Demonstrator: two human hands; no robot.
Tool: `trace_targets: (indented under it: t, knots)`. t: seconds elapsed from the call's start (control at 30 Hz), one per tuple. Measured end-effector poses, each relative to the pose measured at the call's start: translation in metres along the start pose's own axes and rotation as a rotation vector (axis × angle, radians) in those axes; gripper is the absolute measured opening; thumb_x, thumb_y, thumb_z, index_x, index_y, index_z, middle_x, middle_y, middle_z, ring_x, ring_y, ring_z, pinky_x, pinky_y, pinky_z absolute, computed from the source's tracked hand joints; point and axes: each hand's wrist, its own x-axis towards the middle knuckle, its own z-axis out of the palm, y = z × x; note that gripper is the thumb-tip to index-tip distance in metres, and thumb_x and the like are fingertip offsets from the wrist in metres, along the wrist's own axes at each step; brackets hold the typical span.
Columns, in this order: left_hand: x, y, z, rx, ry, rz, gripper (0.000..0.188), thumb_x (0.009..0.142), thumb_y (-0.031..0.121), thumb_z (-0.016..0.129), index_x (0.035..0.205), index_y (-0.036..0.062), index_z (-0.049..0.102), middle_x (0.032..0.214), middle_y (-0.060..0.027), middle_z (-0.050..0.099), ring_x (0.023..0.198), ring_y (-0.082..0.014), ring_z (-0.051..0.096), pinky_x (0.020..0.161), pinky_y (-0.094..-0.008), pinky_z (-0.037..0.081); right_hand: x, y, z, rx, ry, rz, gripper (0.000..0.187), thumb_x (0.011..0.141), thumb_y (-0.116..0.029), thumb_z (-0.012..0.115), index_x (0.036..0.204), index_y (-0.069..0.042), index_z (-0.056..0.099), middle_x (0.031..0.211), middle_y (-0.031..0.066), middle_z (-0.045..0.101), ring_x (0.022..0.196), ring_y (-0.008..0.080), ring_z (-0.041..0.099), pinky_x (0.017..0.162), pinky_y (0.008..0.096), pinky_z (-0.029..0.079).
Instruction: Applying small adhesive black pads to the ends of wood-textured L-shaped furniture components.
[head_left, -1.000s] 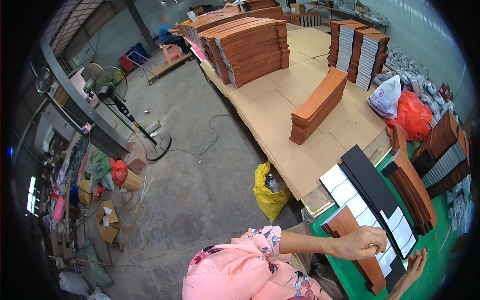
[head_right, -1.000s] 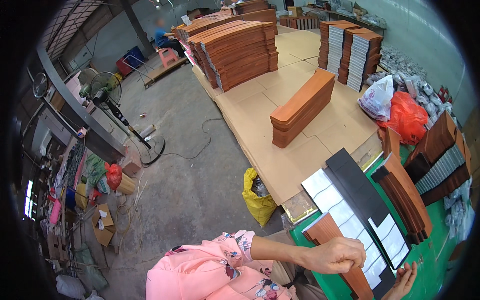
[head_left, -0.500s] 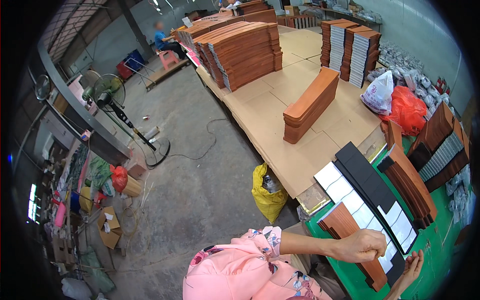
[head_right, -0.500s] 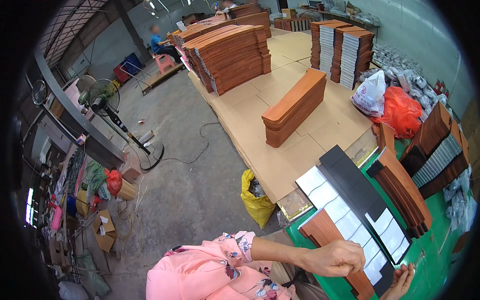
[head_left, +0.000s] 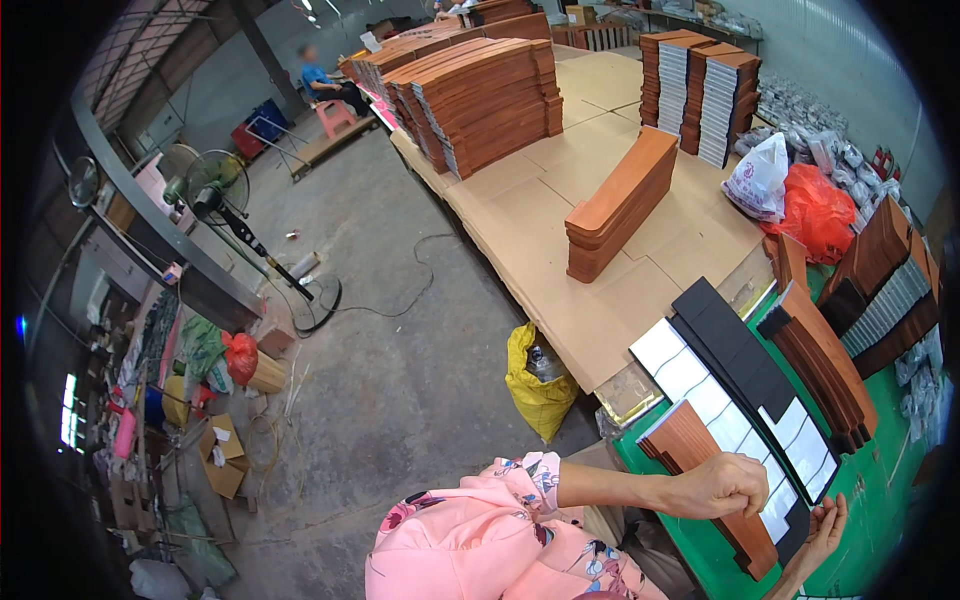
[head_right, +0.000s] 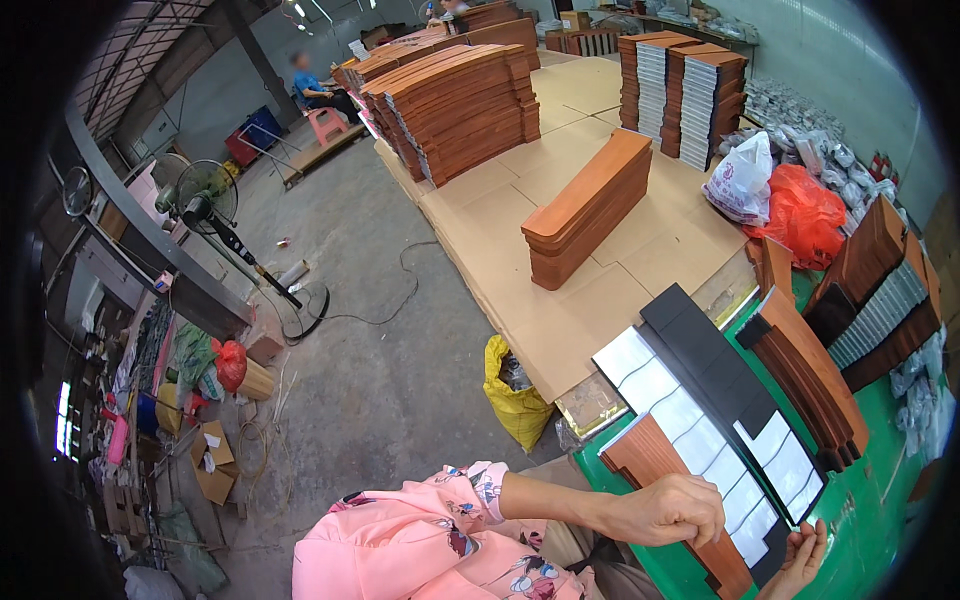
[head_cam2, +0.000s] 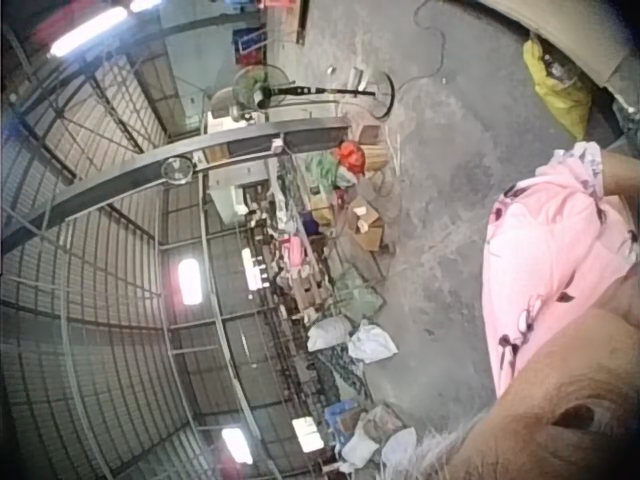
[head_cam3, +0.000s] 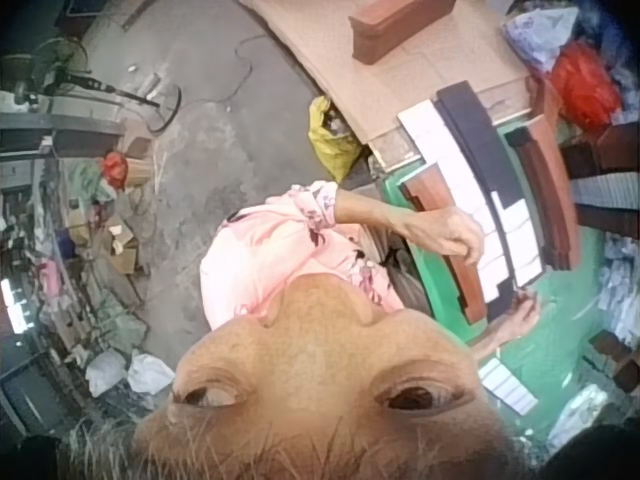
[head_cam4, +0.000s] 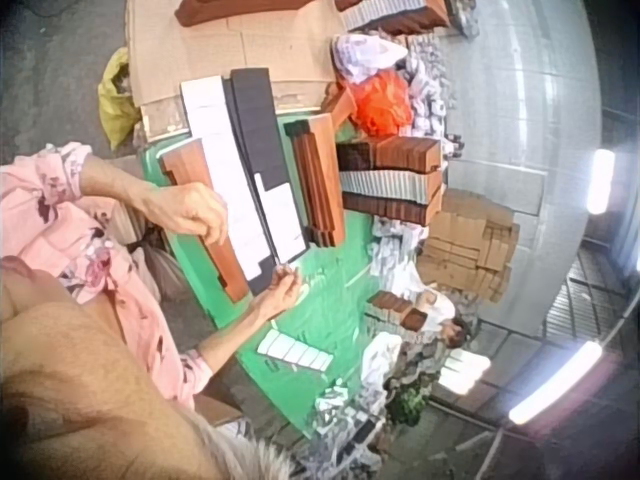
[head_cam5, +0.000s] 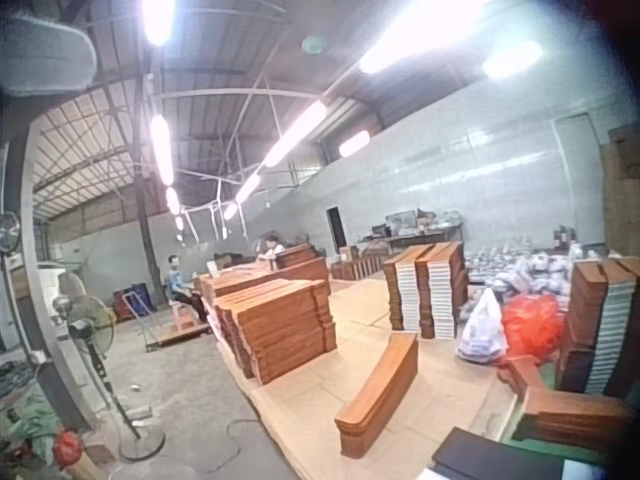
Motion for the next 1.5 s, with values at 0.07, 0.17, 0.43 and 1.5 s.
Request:
trace_targets:
  t: [0.07,0.17,0.43,1.5]
  knots:
    - [0.0,-0.001,0.001,-0.012,0.0,-0.016,0.014,0.067,-0.008,0.052,0.063,0.0053,0.051,0.073,-0.0037,0.06,0.074,-0.0187,0.058,0.065,-0.0309,0.043,0.0,0.002,-0.003,0.008,-0.005,-0.006,0.03,0.096,-0.019,0.045,0.123,-0.006,0.05,0.1,0.0021,0.058,0.082,0.0053,0.053,0.078,0.0189,0.044]
    - [-0.002,0.0,0.002,-0.003,-0.013,-0.015,0.014,0.068,-0.008,0.052,0.064,0.0053,0.052,0.074,-0.0039,0.06,0.075,-0.019,0.058,0.065,-0.0309,0.042,0.0,0.003,-0.005,0.008,-0.009,0.004,0.03,0.096,-0.019,0.045,0.122,-0.006,0.05,0.1,0.0017,0.058,0.081,0.0053,0.053,0.078,0.0188,0.044]
    - [-0.003,0.001,0.003,0.029,-0.026,-0.016,0.018,0.067,-0.01,0.051,0.077,0.0039,0.058,0.08,-0.006,0.062,0.077,-0.0223,0.059,0.069,-0.0334,0.043,-0.004,0.002,-0.004,-0.016,0.016,0.009,0.029,0.096,-0.019,0.045,0.122,-0.006,0.051,0.099,0.0019,0.058,0.081,0.0054,0.053,0.078,0.0189,0.045]
    - [-0.052,-0.011,-0.026,0.37,-0.071,-0.148,0.029,0.069,-0.009,0.053,0.094,0.0037,0.06,0.092,-0.0077,0.063,0.09,-0.0241,0.06,0.081,-0.0346,0.044,-0.042,0.002,-0.019,-0.104,0.095,0.102,0.031,0.095,-0.018,0.047,0.121,-0.001,0.05,0.099,0.0061,0.059,0.086,0.0092,0.055,0.079,0.0221,0.047]
